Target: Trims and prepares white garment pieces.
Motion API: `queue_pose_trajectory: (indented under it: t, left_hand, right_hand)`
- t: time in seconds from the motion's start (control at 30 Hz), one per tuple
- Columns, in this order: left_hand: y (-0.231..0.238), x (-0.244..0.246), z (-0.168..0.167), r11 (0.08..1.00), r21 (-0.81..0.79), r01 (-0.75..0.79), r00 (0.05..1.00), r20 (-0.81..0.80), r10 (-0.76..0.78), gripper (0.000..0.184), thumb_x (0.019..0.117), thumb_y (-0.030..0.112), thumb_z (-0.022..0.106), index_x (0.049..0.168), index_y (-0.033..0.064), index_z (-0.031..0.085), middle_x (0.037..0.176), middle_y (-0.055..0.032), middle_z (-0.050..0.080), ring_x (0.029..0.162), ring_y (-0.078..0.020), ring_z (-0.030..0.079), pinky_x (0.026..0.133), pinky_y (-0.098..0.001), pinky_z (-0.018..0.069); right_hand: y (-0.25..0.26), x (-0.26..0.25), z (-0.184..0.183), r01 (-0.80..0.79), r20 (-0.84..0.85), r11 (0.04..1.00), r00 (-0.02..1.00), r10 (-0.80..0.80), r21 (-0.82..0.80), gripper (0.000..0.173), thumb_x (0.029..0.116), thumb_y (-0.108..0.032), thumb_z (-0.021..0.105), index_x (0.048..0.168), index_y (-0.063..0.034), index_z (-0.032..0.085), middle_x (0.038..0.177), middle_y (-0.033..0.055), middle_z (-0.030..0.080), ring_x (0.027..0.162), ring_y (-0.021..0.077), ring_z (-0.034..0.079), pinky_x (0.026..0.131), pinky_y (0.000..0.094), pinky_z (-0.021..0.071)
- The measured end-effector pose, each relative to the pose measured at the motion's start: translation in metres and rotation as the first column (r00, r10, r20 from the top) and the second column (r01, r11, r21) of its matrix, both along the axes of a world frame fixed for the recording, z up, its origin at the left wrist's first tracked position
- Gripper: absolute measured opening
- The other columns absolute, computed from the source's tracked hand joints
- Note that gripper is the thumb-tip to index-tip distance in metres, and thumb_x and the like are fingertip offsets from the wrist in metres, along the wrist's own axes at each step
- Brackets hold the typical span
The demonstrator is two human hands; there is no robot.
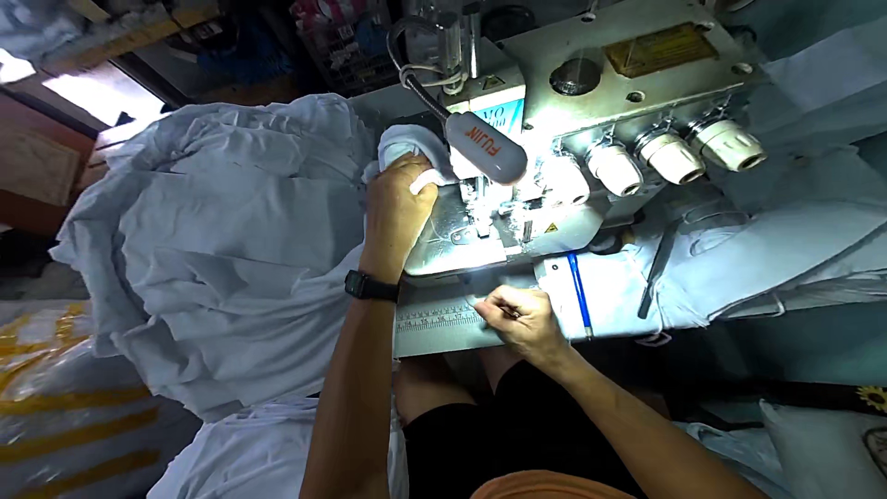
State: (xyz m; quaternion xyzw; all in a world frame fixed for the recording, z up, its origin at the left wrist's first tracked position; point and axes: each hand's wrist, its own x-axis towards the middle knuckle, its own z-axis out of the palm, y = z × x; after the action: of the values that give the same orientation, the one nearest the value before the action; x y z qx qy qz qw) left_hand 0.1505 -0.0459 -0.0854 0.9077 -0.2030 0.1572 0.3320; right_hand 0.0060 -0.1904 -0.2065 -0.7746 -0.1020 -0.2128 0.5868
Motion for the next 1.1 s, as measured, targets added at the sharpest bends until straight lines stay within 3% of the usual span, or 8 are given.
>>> queue_pose_trajectory:
  t: [0.1, 0.27, 0.47, 0.53, 0.67, 0.73, 0.8, 1.1]
  left_hand:
    - [0.012, -0.023, -0.012, 0.999, -0.03, -0.032, 0.999, 0.017, 0.032, 0.024, 0.0907, 0.001, 0.063, 0.111, -0.0053, 0.074, 0.125, -0.021, 0.071, 0.125, -0.034, 0.065, 0.108, -0.0502, 0.047]
    - [0.018, -0.1, -0.035, 0.989, -0.067, -0.133, 0.976, 0.164, 0.143, 0.024, 0.0863, -0.003, 0.066, 0.108, -0.0083, 0.073, 0.121, -0.0223, 0.072, 0.122, -0.0345, 0.066, 0.105, -0.0459, 0.0525]
    - [0.015, -0.109, -0.037, 0.973, 0.034, -0.227, 0.953, 0.211, 0.215, 0.026, 0.0914, 0.016, 0.072, 0.113, 0.0019, 0.074, 0.119, -0.0151, 0.069, 0.113, -0.0302, 0.064, 0.1, -0.0488, 0.0472]
    - [0.015, -0.104, -0.035, 0.985, 0.043, -0.168, 0.949, 0.276, 0.15, 0.014, 0.0897, 0.015, 0.074, 0.098, 0.004, 0.076, 0.119, -0.0167, 0.066, 0.116, -0.0332, 0.058, 0.102, -0.0517, 0.0417]
    - [0.019, -0.108, -0.029, 0.959, -0.268, 0.095, 0.974, 0.223, -0.034, 0.003, 0.0839, -0.005, 0.069, 0.087, -0.0049, 0.068, 0.122, -0.0185, 0.067, 0.127, -0.0231, 0.06, 0.107, -0.0338, 0.0498]
    - [0.027, -0.115, -0.023, 0.751, -0.659, 0.05, 0.981, -0.109, -0.161, 0.011, 0.095, 0.001, 0.059, 0.1, 0.0078, 0.066, 0.107, 0.0022, 0.07, 0.095, -0.001, 0.067, 0.079, -0.02, 0.0575]
    - [0.037, -0.116, -0.02, 0.536, -0.84, -0.08, 0.889, -0.304, -0.343, 0.016, 0.1014, 0.016, 0.052, 0.096, 0.024, 0.064, 0.084, 0.0087, 0.068, 0.071, -0.0006, 0.066, 0.061, -0.0215, 0.0576]
    - [0.047, -0.121, -0.019, 0.414, -0.901, -0.132, 0.807, -0.34, -0.482, 0.018, 0.1033, 0.018, 0.05, 0.099, 0.024, 0.066, 0.086, 0.0064, 0.07, 0.074, -0.0018, 0.068, 0.064, -0.022, 0.0592]
  right_hand:
    - [-0.012, 0.005, 0.032, 0.045, -0.018, 0.993, 0.999, -0.047, -0.11, 0.06, 0.1031, -0.062, 0.042, 0.085, -0.0093, 0.064, 0.063, -0.0044, 0.051, 0.056, 0.0014, 0.047, 0.054, 0.0219, 0.0405]
    - [-0.021, 0.022, 0.078, 0.185, 0.128, 0.896, 0.981, -0.145, -0.403, 0.027, 0.0953, -0.023, 0.066, 0.106, 0.0012, 0.072, 0.086, 0.0129, 0.069, 0.068, 0.0195, 0.064, 0.06, 0.0333, 0.0514]
    - [0.007, 0.031, 0.105, 0.283, 0.124, 0.659, 0.952, -0.279, -0.697, 0.023, 0.0995, -0.015, 0.061, 0.104, 0.0051, 0.071, 0.099, 0.0256, 0.066, 0.073, 0.0395, 0.068, 0.056, 0.0502, 0.0516]
    - [0.014, 0.033, 0.104, 0.303, 0.154, 0.644, 0.948, -0.278, -0.702, 0.022, 0.0999, -0.014, 0.06, 0.101, 0.0052, 0.07, 0.095, 0.0264, 0.069, 0.08, 0.0436, 0.069, 0.061, 0.0539, 0.0499]
    - [-0.002, 0.038, 0.105, 0.175, 0.142, 0.86, 0.983, -0.12, -0.479, 0.018, 0.0983, -0.012, 0.064, 0.093, 0.0026, 0.072, 0.084, 0.0183, 0.068, 0.073, 0.0315, 0.068, 0.063, 0.0451, 0.0536]
    - [-0.012, 0.037, 0.105, 0.107, 0.162, 0.943, 0.985, -0.058, -0.315, 0.015, 0.0961, -0.012, 0.066, 0.093, 0.0013, 0.073, 0.082, 0.0117, 0.067, 0.071, 0.0154, 0.062, 0.066, 0.0278, 0.0507]
    - [-0.016, 0.035, 0.097, 0.058, 0.182, 0.982, 0.983, -0.025, -0.179, 0.017, 0.0942, -0.014, 0.07, 0.099, 0.0021, 0.072, 0.084, 0.0073, 0.067, 0.073, 0.0026, 0.059, 0.069, 0.0151, 0.049]
    - [-0.01, 0.03, 0.086, 0.042, 0.353, 0.956, 0.933, 0.067, -0.291, 0.023, 0.0931, -0.017, 0.069, 0.099, 0.0043, 0.074, 0.077, 0.009, 0.066, 0.07, 0.0079, 0.058, 0.067, 0.0191, 0.0469]
